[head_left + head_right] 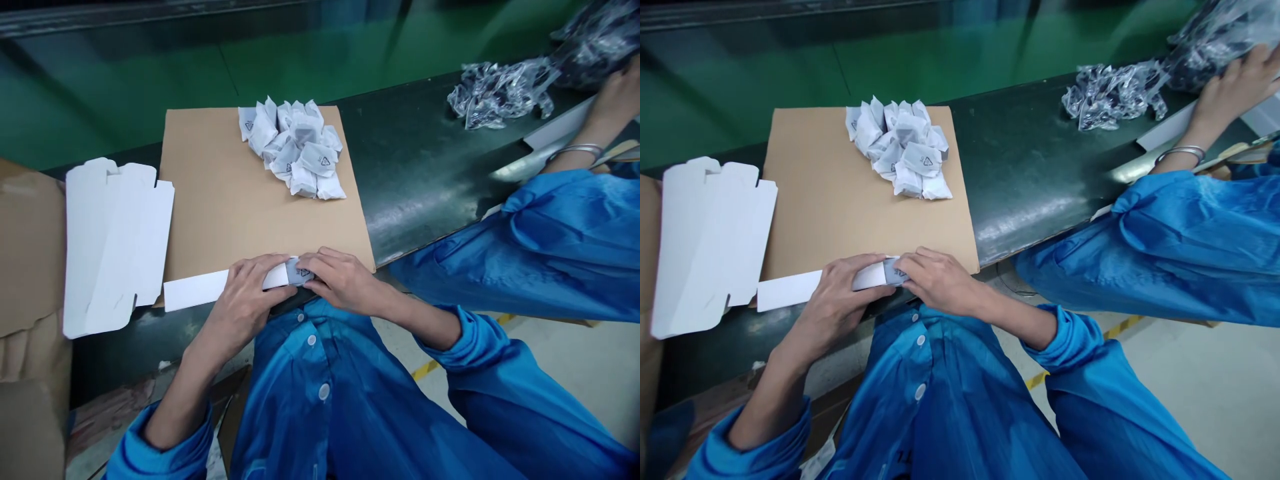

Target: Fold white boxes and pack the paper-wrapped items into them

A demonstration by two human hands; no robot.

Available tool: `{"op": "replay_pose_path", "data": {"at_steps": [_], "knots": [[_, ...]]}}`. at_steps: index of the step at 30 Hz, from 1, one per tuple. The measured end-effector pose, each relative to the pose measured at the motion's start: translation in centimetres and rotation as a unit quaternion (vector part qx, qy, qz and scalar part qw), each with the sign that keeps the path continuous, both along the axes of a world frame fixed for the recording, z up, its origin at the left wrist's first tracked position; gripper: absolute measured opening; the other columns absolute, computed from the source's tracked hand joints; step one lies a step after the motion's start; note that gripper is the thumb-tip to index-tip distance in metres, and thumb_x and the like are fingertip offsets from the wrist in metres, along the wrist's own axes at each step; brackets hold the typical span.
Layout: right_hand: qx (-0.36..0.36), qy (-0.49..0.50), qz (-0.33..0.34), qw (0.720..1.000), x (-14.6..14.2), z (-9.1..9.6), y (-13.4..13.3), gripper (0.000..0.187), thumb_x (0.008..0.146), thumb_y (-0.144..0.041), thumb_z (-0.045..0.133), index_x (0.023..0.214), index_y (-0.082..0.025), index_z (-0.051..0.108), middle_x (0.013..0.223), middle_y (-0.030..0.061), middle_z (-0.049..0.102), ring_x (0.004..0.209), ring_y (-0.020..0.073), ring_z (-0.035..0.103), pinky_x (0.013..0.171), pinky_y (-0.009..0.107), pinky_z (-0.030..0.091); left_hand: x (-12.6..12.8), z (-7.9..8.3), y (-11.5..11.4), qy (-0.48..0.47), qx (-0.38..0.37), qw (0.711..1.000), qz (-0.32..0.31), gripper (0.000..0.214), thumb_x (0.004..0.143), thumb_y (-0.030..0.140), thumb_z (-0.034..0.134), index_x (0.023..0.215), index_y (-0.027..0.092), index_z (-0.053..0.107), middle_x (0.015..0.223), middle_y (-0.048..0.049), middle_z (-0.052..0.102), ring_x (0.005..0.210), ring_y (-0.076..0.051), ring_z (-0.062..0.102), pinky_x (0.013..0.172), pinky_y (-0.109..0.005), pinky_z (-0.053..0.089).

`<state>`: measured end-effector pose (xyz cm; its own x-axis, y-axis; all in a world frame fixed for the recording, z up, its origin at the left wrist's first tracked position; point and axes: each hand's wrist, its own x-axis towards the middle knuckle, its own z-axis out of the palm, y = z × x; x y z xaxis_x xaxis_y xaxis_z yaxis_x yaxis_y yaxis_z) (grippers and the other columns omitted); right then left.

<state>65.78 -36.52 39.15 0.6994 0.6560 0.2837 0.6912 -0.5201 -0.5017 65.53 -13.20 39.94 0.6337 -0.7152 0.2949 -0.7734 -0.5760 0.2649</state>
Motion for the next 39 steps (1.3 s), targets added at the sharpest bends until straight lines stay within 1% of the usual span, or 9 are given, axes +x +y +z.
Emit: {"op": "replay_pose_path", "data": {"at_steps": [10,13,15,19,22,28,32,36,39], "knots": [[0.057,-0.052,-0.036,0.996,-0.4,-1.1,0.5,0.025,0.086,-0.011,0.049,0.109,-0.014,0.058,0.107,0.0139,0.069,0.098,0.0226,0.062,0.085,0.038,0.055,-0.5,-0.5,-0.2,-0.023,-0.005,1.0,0.007,0.033,0.088,0.003,0.051,0.099,0.027,0.071,0.132,-0.0116,0.059,0.124,-0.028,0.054,0.092,-0.044,0.046],[0.104,-0.023,-0.022,0.994,0.0,-1.5,1.2,0.031,0.09,-0.012,0.047,0.121,-0.015,0.055,0.117,0.0139,0.067,0.112,0.0217,0.061,0.096,0.039,0.054,-0.4,-0.8,0.0,-0.014,-0.012,1.0,0.016,0.036,0.087,0.003,0.052,0.106,0.028,0.07,0.131,-0.011,0.059,0.126,-0.028,0.053,0.095,-0.045,0.046],[0.109,-0.009,-0.066,0.992,0.1,-1.7,1.8,0.031,0.095,-0.017,0.048,0.126,-0.015,0.054,0.123,0.015,0.064,0.12,0.0226,0.058,0.102,0.042,0.051,-0.4,-1.0,0.1,-0.013,-0.02,0.999,0.033,0.038,0.088,0.005,0.052,0.111,0.03,0.069,0.133,-0.0113,0.057,0.126,-0.029,0.053,0.097,-0.046,0.046],[0.128,0.016,-0.173,0.976,-0.6,-1.8,2.8,0.023,0.095,-0.026,0.056,0.115,-0.017,0.063,0.108,0.0129,0.069,0.106,0.0238,0.065,0.095,0.042,0.055,-0.5,-1.3,0.1,-0.028,-0.045,0.996,0.073,0.041,0.089,0.008,0.054,0.124,0.029,0.062,0.138,-0.0147,0.051,0.124,-0.03,0.054,0.096,-0.048,0.049],[0.163,0.1,-0.149,0.97,-1.0,-1.1,3.1,0.033,0.096,-0.018,0.051,0.127,-0.022,0.059,0.119,0.0093,0.068,0.112,0.0198,0.064,0.1,0.039,0.053,-0.5,-1.3,0.2,-0.022,-0.06,0.993,0.096,0.046,0.089,0.009,0.056,0.131,0.027,0.054,0.139,-0.0164,0.048,0.126,-0.03,0.052,0.098,-0.049,0.051],[0.276,0.326,-0.091,0.9,-0.7,-0.1,4.3,0.053,0.087,-0.017,0.063,0.138,-0.024,0.052,0.122,0.0049,0.069,0.107,0.0151,0.068,0.098,0.033,0.055,-0.4,-1.7,0.1,-0.016,-0.091,0.99,0.108,0.064,0.089,0.009,0.058,0.145,0.031,0.037,0.138,-0.0149,0.047,0.13,-0.028,0.051,0.101,-0.046,0.051],[0.305,0.329,-0.157,0.88,-0.2,0.1,5.2,0.039,0.084,-0.02,0.067,0.122,-0.021,0.065,0.114,0.0048,0.072,0.098,0.0162,0.07,0.09,0.033,0.058,-1.0,-1.5,-1.2,-0.028,-0.089,0.988,0.123,0.068,0.091,0.011,0.055,0.151,0.031,0.028,0.143,-0.0172,0.044,0.133,-0.029,0.049,0.104,-0.047,0.049],[0.283,0.25,-0.229,0.898,2.5,2.0,-0.6,0.027,0.081,-0.02,0.068,0.108,-0.022,0.075,0.099,0.0056,0.076,0.088,0.0166,0.071,0.081,0.032,0.057,-1.6,0.5,0.1,-0.08,-0.055,0.983,0.156,0.066,0.092,0.024,0.06,0.151,0.031,0.03,0.151,-0.0163,0.043,0.138,-0.029,0.046,0.107,-0.046,0.044],[0.193,0.17,-0.315,0.914,6.8,4.0,-9.3,0.031,0.079,-0.025,0.069,0.109,-0.023,0.076,0.093,0.0059,0.077,0.082,0.0147,0.069,0.071,0.037,0.047,-1.3,1.4,4.2,-0.121,-0.019,0.943,0.311,0.07,0.089,0.039,0.064,0.151,0.025,0.034,0.151,-0.0166,0.047,0.14,-0.032,0.045,0.113,-0.05,0.037]]}}
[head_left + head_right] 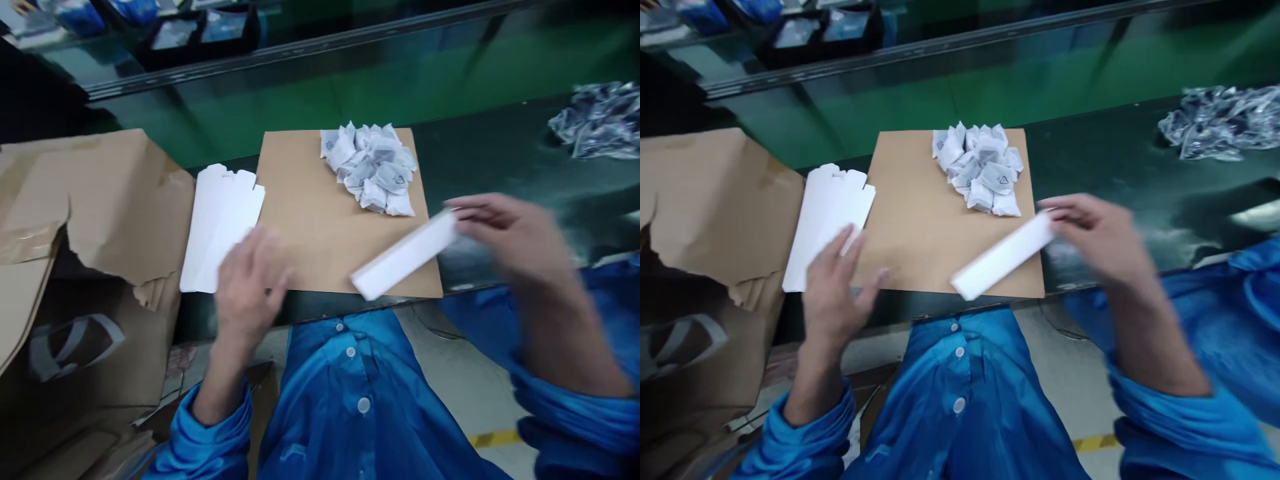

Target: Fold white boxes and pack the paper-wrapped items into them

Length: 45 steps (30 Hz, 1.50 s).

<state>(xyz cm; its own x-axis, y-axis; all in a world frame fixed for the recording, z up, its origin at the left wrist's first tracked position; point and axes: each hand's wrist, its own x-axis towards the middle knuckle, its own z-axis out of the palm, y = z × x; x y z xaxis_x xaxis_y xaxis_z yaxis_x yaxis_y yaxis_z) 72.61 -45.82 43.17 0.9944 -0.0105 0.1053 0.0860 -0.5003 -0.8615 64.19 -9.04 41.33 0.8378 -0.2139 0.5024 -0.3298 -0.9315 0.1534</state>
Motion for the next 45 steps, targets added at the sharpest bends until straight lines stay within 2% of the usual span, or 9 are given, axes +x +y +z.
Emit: {"op": "replay_pose_path", "data": {"at_steps": [4,7,11,15,18,22,26,31,45], "knots": [[-0.256,0.034,-0.128,0.957,4.8,1.8,-6.6,0.031,0.083,-0.016,0.064,0.112,-0.014,0.074,0.105,0.0138,0.075,0.101,0.0252,0.067,0.08,0.048,0.045,1.0,-0.8,5.4,0.08,0.047,0.984,0.153,0.052,0.095,0.039,0.05,0.138,0.01,0.052,0.144,-0.0225,0.053,0.136,-0.038,0.048,0.109,-0.054,0.041],[-0.351,-0.031,-0.164,0.922,4.1,2.1,-2.7,0.034,0.083,-0.013,0.065,0.117,-0.01,0.071,0.125,0.0236,0.066,0.121,0.0341,0.057,0.102,0.058,0.039,1.4,-1.3,6.5,0.066,0.041,0.969,0.236,0.041,0.098,0.027,0.039,0.127,0.012,0.063,0.125,-0.0191,0.068,0.115,-0.032,0.066,0.094,-0.044,0.052],[0.047,0.047,0.152,0.986,-1.9,0.6,10.1,0.047,0.092,-0.037,0.059,0.135,-0.019,0.054,0.126,0.0143,0.065,0.104,0.0229,0.066,0.093,0.044,0.053,0.2,-1.4,3.1,-0.069,0.004,0.962,0.264,0.036,0.095,0.028,0.05,0.125,0.015,0.067,0.101,-0.0166,0.076,0.082,-0.027,0.073,0.077,-0.04,0.055],[0.29,0.116,0.198,0.929,-3.9,-1.5,18.2,0.05,0.091,-0.045,0.056,0.131,-0.015,0.049,0.124,0.0133,0.064,0.104,0.0227,0.064,0.084,0.036,0.054,-3.2,-1.4,-2.9,-0.091,-0.007,0.995,-0.029,0.057,0.087,0.024,0.069,0.141,0.021,0.053,0.118,-0.0107,0.073,0.104,-0.024,0.071,0.091,-0.034,0.054],[0.211,0.123,0.248,0.937,-2.0,-1.1,16.0,0.029,0.09,-0.036,0.058,0.108,-0.013,0.059,0.102,0.0074,0.068,0.09,0.0187,0.063,0.075,0.029,0.05,-4.8,0.4,-4.2,-0.093,-0.168,0.981,-0.039,0.077,0.083,0.037,0.073,0.15,0.025,0.038,0.147,-0.0091,0.053,0.133,-0.026,0.053,0.108,-0.039,0.047],[-0.012,0.12,0.543,0.831,-0.8,1.4,10.8,0.02,0.093,-0.033,0.059,0.096,-0.014,0.063,0.091,0.0032,0.068,0.079,0.0148,0.062,0.067,0.024,0.045,-3.0,3.3,-1.8,0.105,-0.38,0.916,0.072,0.065,0.081,0.052,0.07,0.139,0.028,0.054,0.131,-0.0069,0.066,0.113,-0.027,0.066,0.089,-0.04,0.056],[-0.263,-0.072,0.404,0.873,-3.5,2.2,10.6,0.051,0.094,-0.044,0.058,0.132,-0.011,0.052,0.111,0.0145,0.067,0.093,0.0259,0.063,0.076,0.036,0.049,-0.8,2.6,-0.6,0.243,-0.43,0.861,0.122,0.03,0.078,0.048,0.073,0.088,0.019,0.075,0.079,-0.0026,0.073,0.071,-0.018,0.065,0.062,-0.028,0.053],[-0.34,-0.281,0.351,0.826,-5.6,0.6,11.2,0.069,0.094,-0.046,0.058,0.144,-0.003,0.04,0.118,0.0206,0.064,0.101,0.0305,0.06,0.083,0.043,0.049,-0.9,1.7,0.3,0.352,-0.532,0.77,0.013,0.034,0.08,0.044,0.071,0.102,0.018,0.074,0.07,-0.0011,0.068,0.061,-0.012,0.06,0.054,-0.021,0.048],[-0.374,-0.357,0.328,0.79,-5.3,0.2,10.5,0.036,0.094,-0.015,0.049,0.127,-0.003,0.054,0.111,0.0169,0.07,0.097,0.0278,0.066,0.079,0.039,0.053,-0.3,1.5,0.0,0.247,-0.358,0.9,0.016,0.013,0.075,0.013,0.07,0.078,0.024,0.075,0.079,0.0029,0.076,0.07,-0.01,0.07,0.058,-0.016,0.052]]}}
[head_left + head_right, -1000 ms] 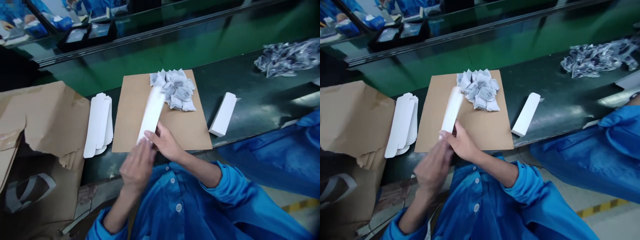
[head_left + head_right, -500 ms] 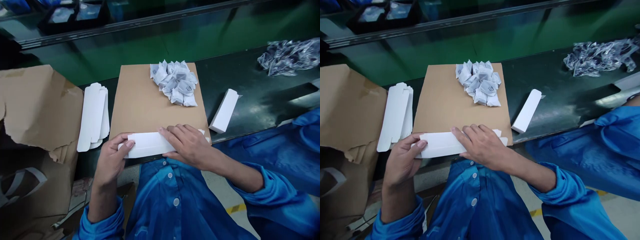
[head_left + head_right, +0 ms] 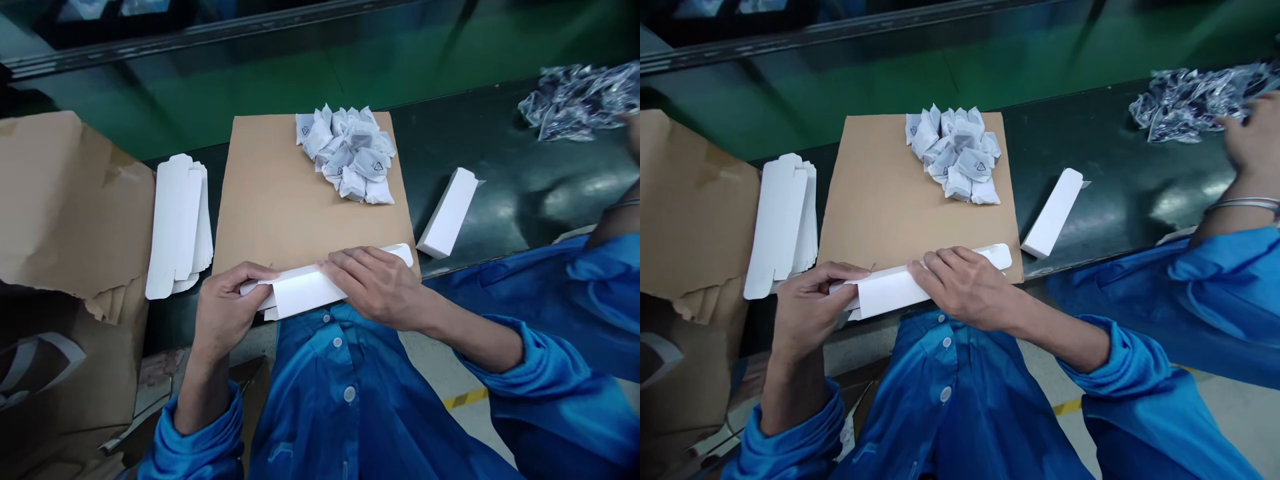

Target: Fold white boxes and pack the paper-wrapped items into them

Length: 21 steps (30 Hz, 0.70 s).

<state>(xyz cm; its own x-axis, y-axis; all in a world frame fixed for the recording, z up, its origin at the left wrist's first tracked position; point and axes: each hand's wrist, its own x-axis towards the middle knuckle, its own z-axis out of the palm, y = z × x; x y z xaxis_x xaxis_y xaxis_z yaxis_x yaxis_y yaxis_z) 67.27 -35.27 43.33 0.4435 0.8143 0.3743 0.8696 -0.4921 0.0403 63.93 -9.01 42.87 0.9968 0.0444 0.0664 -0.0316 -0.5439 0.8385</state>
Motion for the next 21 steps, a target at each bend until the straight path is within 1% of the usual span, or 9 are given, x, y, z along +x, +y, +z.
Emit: {"op": "replay_pose_path", "data": {"at_steps": [3,5,7,9,12,14,16,18,21], "knots": [[0.05,-0.016,-0.097,0.994,0.6,-0.3,0.0,0.034,0.095,-0.02,0.051,0.125,-0.004,0.056,0.111,0.0169,0.071,0.096,0.0267,0.067,0.08,0.038,0.054,-0.3,0.4,-0.9,-0.097,-0.093,0.989,0.062,0.026,0.085,0.026,0.067,0.111,0.028,0.069,0.107,-0.0007,0.075,0.085,-0.016,0.073,0.067,-0.025,0.059],[0.105,-0.018,-0.187,0.977,0.5,-0.9,0.5,0.04,0.096,-0.027,0.054,0.128,-0.004,0.054,0.113,0.019,0.07,0.097,0.0274,0.068,0.081,0.038,0.055,-0.9,0.3,-2.6,-0.181,-0.162,0.966,0.088,0.05,0.09,0.045,0.061,0.136,0.03,0.051,0.129,-0.0065,0.066,0.102,-0.022,0.071,0.079,-0.036,0.061],[0.135,-0.002,-0.22,0.966,-0.3,-1.5,1.5,0.043,0.097,-0.029,0.052,0.132,-0.005,0.052,0.116,0.0206,0.069,0.1,0.0284,0.067,0.083,0.039,0.054,-1.4,-0.2,-5.1,-0.182,-0.185,0.964,0.061,0.075,0.088,0.062,0.055,0.15,0.028,0.03,0.14,-0.0132,0.056,0.115,-0.028,0.065,0.089,-0.043,0.059],[0.138,0.048,-0.177,0.973,-1.6,-1.8,2.6,0.046,0.098,-0.029,0.05,0.137,-0.005,0.048,0.123,0.0223,0.066,0.108,0.03,0.065,0.088,0.042,0.054,-1.5,-0.9,-7.1,-0.131,-0.168,0.974,0.081,0.089,0.085,0.065,0.056,0.153,0.024,0.015,0.14,-0.017,0.054,0.119,-0.029,0.062,0.093,-0.043,0.056],[0.147,0.22,-0.061,0.962,-2.8,-0.9,3.2,0.065,0.095,-0.047,0.055,0.145,-0.009,0.04,0.136,0.0206,0.059,0.122,0.0292,0.058,0.095,0.042,0.053,-0.7,-2.0,-8.0,-0.098,-0.118,0.973,0.172,0.08,0.082,0.053,0.067,0.146,0.024,0.028,0.135,-0.013,0.055,0.109,-0.025,0.064,0.089,-0.038,0.055],[0.207,0.333,-0.048,0.919,-2.3,0.4,2.9,0.07,0.091,-0.056,0.059,0.147,-0.016,0.04,0.131,0.0149,0.062,0.117,0.0244,0.06,0.092,0.038,0.054,-0.2,-2.3,-7.3,-0.085,-0.1,0.982,0.135,0.072,0.077,0.048,0.073,0.138,0.024,0.042,0.135,-0.0104,0.053,0.104,-0.024,0.063,0.086,-0.036,0.054],[0.278,0.388,-0.046,0.877,-1.0,1.5,2.5,0.056,0.093,-0.048,0.06,0.14,-0.02,0.05,0.114,0.0088,0.067,0.101,0.0183,0.063,0.085,0.032,0.054,0.0,-2.3,-6.5,-0.093,-0.089,0.989,0.075,0.069,0.076,0.047,0.074,0.135,0.024,0.046,0.134,-0.0096,0.053,0.107,-0.024,0.062,0.088,-0.036,0.052],[0.307,0.419,-0.006,0.855,0.6,2.1,2.3,0.038,0.094,-0.037,0.062,0.127,-0.018,0.062,0.099,0.0049,0.066,0.087,0.0143,0.06,0.079,0.028,0.051,0.0,-2.1,-6.0,-0.117,-0.072,0.989,0.046,0.06,0.077,0.044,0.073,0.128,0.023,0.049,0.127,-0.0083,0.056,0.108,-0.024,0.061,0.09,-0.035,0.051],[0.346,0.483,0.025,0.804,2.6,2.1,2.1,0.029,0.092,-0.029,0.065,0.118,-0.017,0.067,0.086,0.0004,0.064,0.076,0.0101,0.057,0.07,0.023,0.048,-0.4,-1.8,-5.7,-0.103,-0.045,0.994,0.014,0.042,0.077,0.039,0.071,0.112,0.022,0.053,0.105,-0.0032,0.061,0.089,-0.019,0.062,0.075,-0.03,0.051]]}}
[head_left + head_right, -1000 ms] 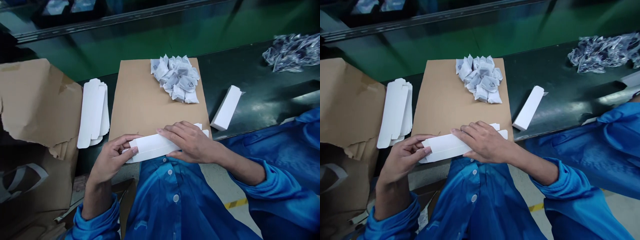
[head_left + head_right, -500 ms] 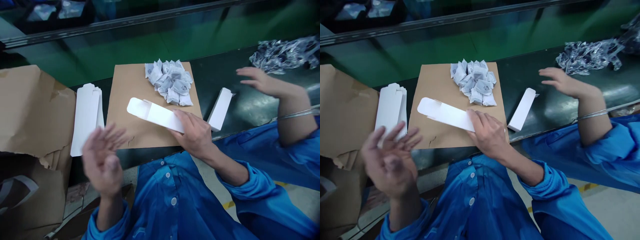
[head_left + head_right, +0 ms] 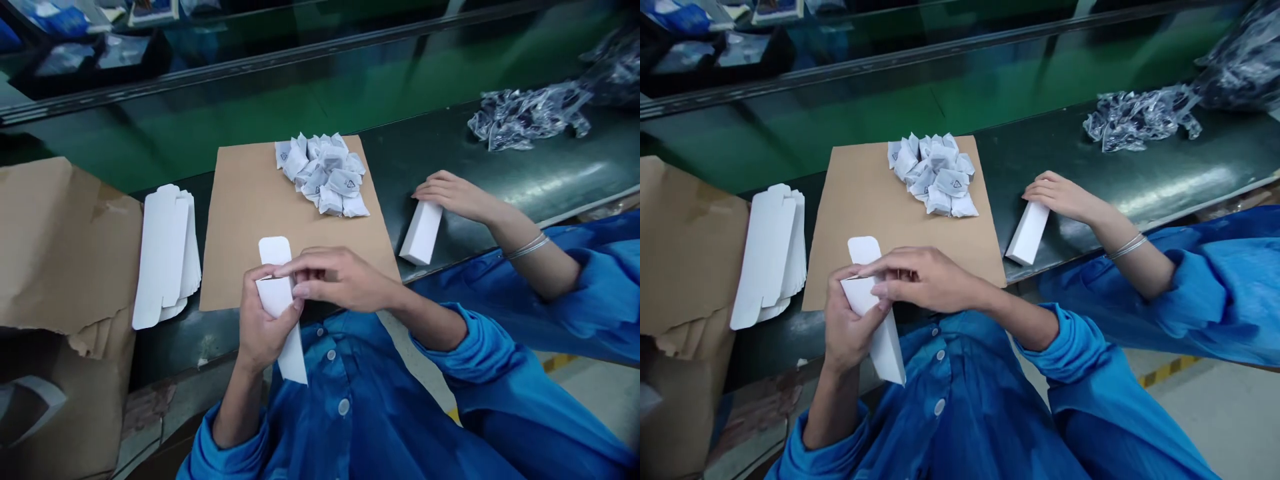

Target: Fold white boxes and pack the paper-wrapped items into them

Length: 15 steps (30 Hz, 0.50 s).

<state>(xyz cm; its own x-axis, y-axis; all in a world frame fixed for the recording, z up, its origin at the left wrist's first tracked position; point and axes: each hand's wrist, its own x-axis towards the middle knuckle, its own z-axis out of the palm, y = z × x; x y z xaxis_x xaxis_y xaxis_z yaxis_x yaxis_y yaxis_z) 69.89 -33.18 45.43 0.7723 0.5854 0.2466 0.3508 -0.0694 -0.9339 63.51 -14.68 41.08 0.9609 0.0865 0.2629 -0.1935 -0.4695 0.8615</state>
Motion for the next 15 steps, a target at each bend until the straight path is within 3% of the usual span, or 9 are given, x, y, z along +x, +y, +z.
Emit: {"op": "replay_pose_path", "data": {"at_steps": [2,4,7,11,15], "knots": [[0.061,0.077,-0.06,0.993,1.2,-0.2,0.0,0.027,0.095,-0.034,0.06,0.114,-0.016,0.067,0.08,-0.0012,0.062,0.067,0.0079,0.056,0.062,0.021,0.046,-0.2,0.2,0.1,0.036,0.029,0.999,-0.027,0.038,0.076,0.036,0.071,0.107,0.023,0.054,0.097,-0.0011,0.059,0.076,-0.016,0.059,0.064,-0.028,0.048],[0.101,0.169,-0.088,0.977,2.1,-0.6,0.2,0.032,0.096,-0.043,0.055,0.098,-0.014,0.067,0.075,-0.0011,0.06,0.06,0.0074,0.054,0.053,0.02,0.044,-0.2,0.4,0.2,0.053,0.062,0.996,-0.046,0.036,0.075,0.034,0.069,0.104,0.023,0.053,0.095,-0.0012,0.058,0.073,-0.016,0.057,0.061,-0.027,0.046],[0.096,0.266,-0.003,0.959,2.6,-1.0,0.9,0.039,0.089,-0.051,0.064,0.074,-0.014,0.061,0.067,-0.0018,0.057,0.056,0.0083,0.054,0.049,0.02,0.042,0.0,0.4,0.0,0.04,0.099,0.992,-0.067,0.037,0.075,0.035,0.068,0.105,0.022,0.052,0.099,-0.0033,0.058,0.082,-0.019,0.059,0.068,-0.031,0.049],[0.103,0.267,0.016,0.958,1.5,-1.2,1.7,0.032,0.073,-0.039,0.082,0.082,-0.014,0.064,0.078,-0.0013,0.064,0.07,0.0086,0.058,0.064,0.021,0.048,0.0,-0.3,-0.6,-0.002,0.1,0.994,-0.048,0.047,0.075,0.034,0.07,0.114,0.022,0.046,0.106,-0.0053,0.056,0.093,-0.021,0.063,0.075,-0.033,0.053],[0.091,0.213,-0.032,0.972,0.0,-1.3,2.1,0.028,0.076,-0.037,0.08,0.088,-0.015,0.068,0.083,0.0006,0.067,0.073,0.0105,0.06,0.064,0.023,0.048,-0.4,-1.2,-1.4,-0.054,0.042,0.998,-0.002,0.075,0.074,0.033,0.074,0.135,0.022,0.031,0.113,-0.0077,0.055,0.099,-0.022,0.065,0.079,-0.034,0.054]]}}
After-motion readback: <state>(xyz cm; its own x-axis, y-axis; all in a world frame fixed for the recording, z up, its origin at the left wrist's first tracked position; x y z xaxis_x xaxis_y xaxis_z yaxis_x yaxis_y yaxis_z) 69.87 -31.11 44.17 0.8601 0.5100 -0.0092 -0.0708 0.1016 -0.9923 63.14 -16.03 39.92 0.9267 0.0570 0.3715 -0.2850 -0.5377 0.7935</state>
